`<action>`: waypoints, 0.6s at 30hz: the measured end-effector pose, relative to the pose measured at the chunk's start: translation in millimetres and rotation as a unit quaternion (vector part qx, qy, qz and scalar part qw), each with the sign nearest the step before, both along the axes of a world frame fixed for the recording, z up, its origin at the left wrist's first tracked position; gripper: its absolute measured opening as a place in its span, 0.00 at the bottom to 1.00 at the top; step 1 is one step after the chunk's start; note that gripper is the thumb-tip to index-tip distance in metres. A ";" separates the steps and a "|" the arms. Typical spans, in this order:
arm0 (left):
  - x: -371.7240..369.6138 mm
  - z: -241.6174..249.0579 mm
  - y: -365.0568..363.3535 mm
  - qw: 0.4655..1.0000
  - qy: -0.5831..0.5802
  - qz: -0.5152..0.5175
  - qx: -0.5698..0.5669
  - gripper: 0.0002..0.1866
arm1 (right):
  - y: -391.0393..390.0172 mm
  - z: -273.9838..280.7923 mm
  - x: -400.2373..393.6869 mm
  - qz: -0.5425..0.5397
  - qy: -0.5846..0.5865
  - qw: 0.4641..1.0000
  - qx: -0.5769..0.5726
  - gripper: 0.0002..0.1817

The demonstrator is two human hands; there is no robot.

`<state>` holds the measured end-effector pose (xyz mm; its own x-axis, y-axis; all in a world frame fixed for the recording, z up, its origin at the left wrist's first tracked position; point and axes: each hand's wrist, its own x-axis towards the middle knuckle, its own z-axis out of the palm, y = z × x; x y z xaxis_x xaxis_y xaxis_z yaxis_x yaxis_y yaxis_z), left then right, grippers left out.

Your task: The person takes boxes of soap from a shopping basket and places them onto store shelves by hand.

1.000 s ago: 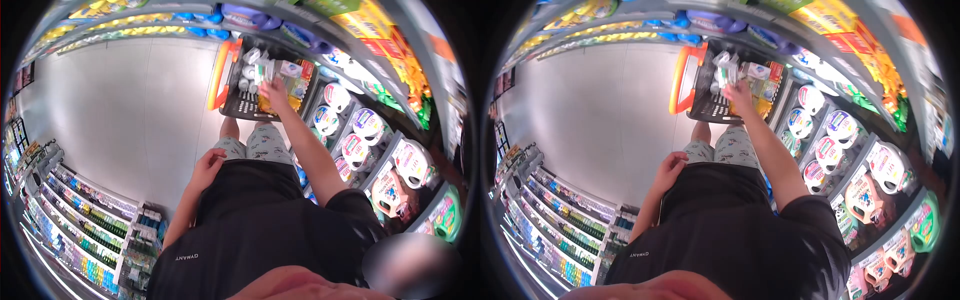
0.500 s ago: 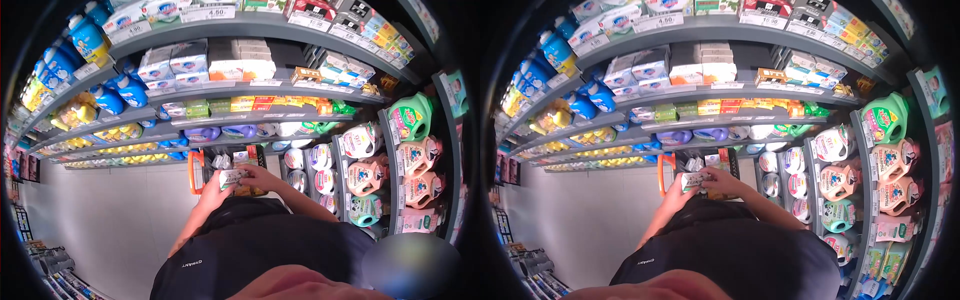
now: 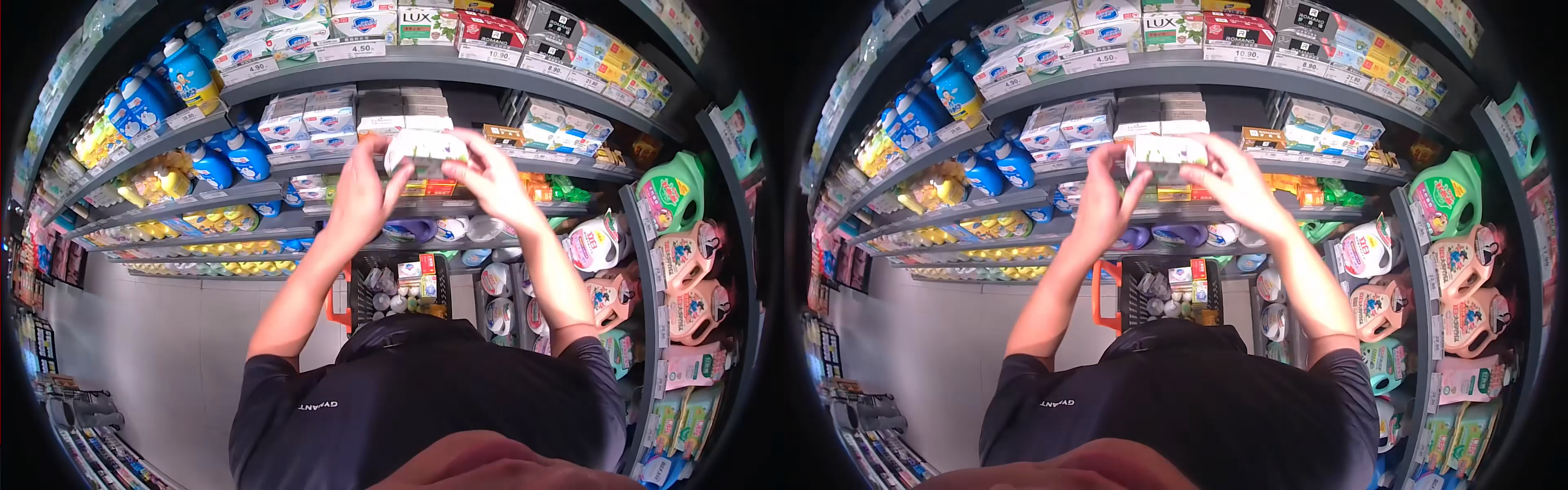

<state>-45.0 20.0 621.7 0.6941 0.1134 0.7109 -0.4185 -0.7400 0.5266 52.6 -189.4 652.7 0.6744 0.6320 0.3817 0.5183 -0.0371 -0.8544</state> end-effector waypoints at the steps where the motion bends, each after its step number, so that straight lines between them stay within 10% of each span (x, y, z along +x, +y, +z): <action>1: 8.2 29.0 3.6 0.998 -0.042 0.018 0.044 0.22 | 1.4 23.5 8.4 -0.039 -0.087 0.995 -0.027 0.25; 7: 61.9 123.9 20.2 0.958 -0.242 0.085 0.125 0.16 | 23.4 127.9 53.3 -0.108 -0.383 0.917 0.036 0.25; 18: 115.9 145.8 39.5 0.986 -0.041 0.111 0.113 0.26 | 49.0 156.8 110.7 -0.144 -0.473 0.866 -0.079 0.18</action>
